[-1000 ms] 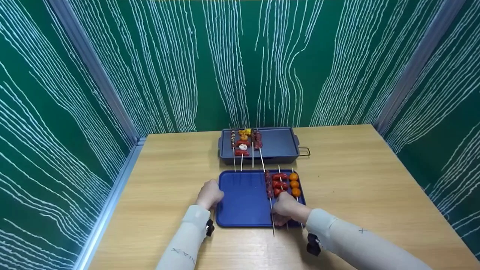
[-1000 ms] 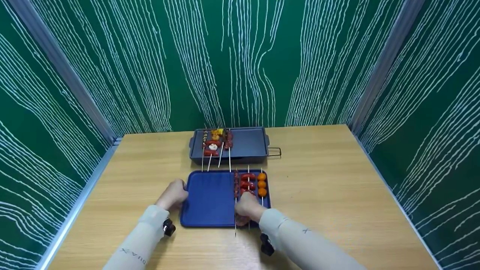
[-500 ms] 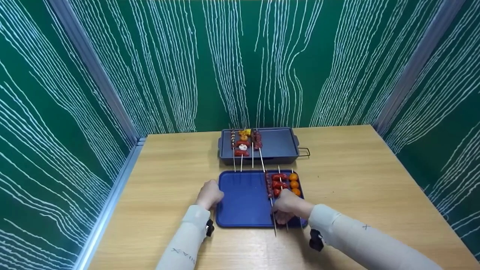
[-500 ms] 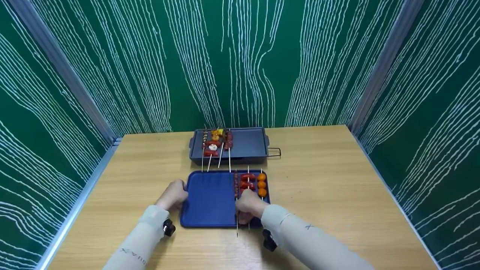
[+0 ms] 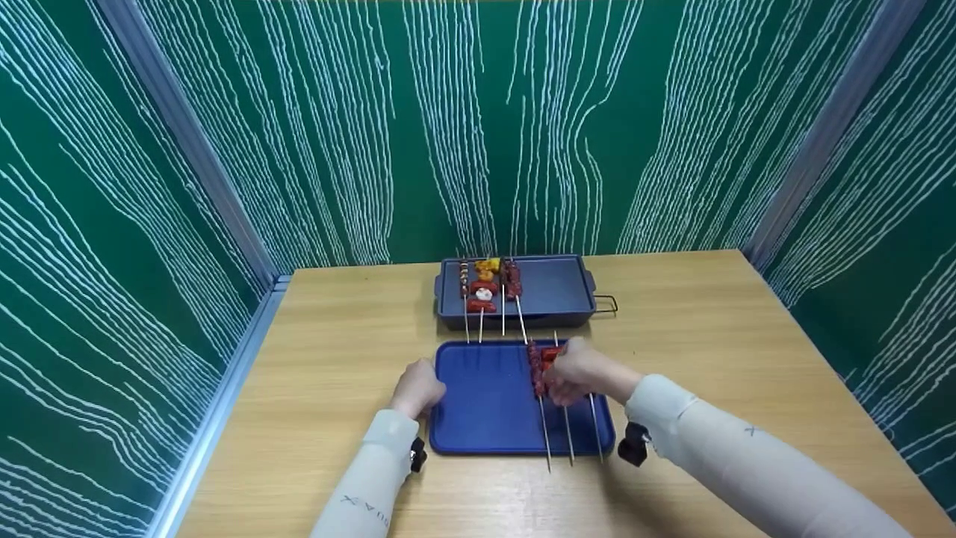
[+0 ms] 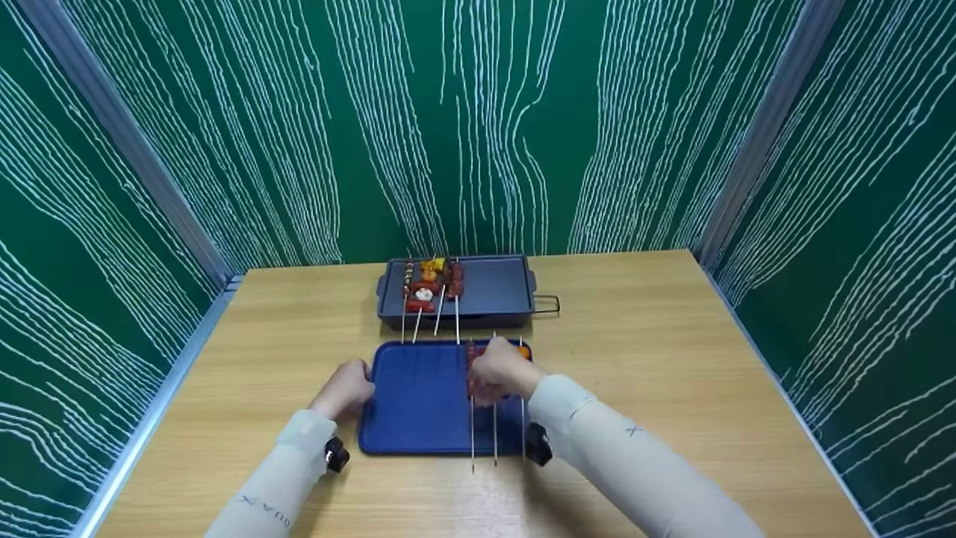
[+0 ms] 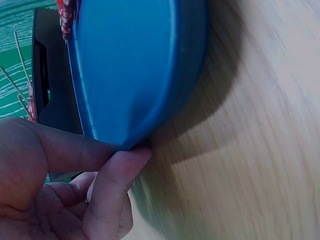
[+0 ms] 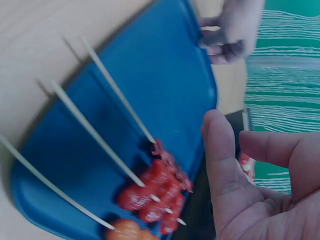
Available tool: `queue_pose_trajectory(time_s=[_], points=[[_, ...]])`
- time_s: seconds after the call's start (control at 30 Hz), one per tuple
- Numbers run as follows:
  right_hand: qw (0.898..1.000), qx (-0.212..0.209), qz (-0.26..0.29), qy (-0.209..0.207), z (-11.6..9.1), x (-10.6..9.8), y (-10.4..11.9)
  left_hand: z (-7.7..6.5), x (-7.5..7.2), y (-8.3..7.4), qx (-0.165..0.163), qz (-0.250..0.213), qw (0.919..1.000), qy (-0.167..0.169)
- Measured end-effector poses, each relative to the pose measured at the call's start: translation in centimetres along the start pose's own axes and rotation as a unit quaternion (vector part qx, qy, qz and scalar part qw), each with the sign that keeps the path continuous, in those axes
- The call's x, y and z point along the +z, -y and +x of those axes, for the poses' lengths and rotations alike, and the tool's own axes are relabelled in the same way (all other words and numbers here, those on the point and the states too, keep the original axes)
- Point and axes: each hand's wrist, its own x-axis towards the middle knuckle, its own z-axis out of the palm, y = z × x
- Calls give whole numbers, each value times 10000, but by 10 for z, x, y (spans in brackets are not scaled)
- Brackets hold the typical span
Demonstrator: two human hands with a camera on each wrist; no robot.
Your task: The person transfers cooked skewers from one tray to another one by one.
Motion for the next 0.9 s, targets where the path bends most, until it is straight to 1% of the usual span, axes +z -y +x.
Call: queue_pose_trajectory(time_s=[0.03, 0.07, 0.17, 0.23, 0.33, 0.53, 0.57, 0.6, 0.67, 0.77, 0.8, 0.83, 0.9], points=[[10000, -13, 68, 13, 0, -2, 3, 7, 4, 7, 31, 61, 10000, -7], [9999, -43, 123, 42, 0, -5, 6, 9, 5, 8, 15, 52, 10000, -23], [9998, -137, 133, 56, 0, -10, 13, 12, 7, 12, 21, 118, 9999, -37], [9997, -203, 135, 13, 0, -12, 17, 11, 6, 11, 18, 88, 9999, -71], [9994, -244, 247, -25, 3, -15, 21, 2, 2, 3, 26, 50, 9999, -122], [9983, -343, 441, -188, 10, -18, 24, -40, -23, -38, -104, -88, 9998, -174], [9980, -361, 479, -215, 13, -18, 23, -40, -23, -38, -104, -109, 9997, -169], [9977, -344, 531, -258, 15, -18, 23, -34, -19, -30, 9, -108, 9998, -182], [9969, -331, 635, -314, 20, -19, 23, -34, -20, -29, 60, -116, 9997, -199], [9955, -364, 806, -333, 26, -18, 21, -32, -19, -28, 49, -91, 9998, -195], [9954, -377, 817, -344, 27, -18, 20, -36, -21, -33, 21, -66, 9998, -193], [9951, -405, 843, -332, 28, -18, 20, -43, -26, -42, -96, -75, 9998, -175], [9948, -457, 858, -300, 31, -18, 18, -39, -23, -39, -140, -117, 9998, -125]])
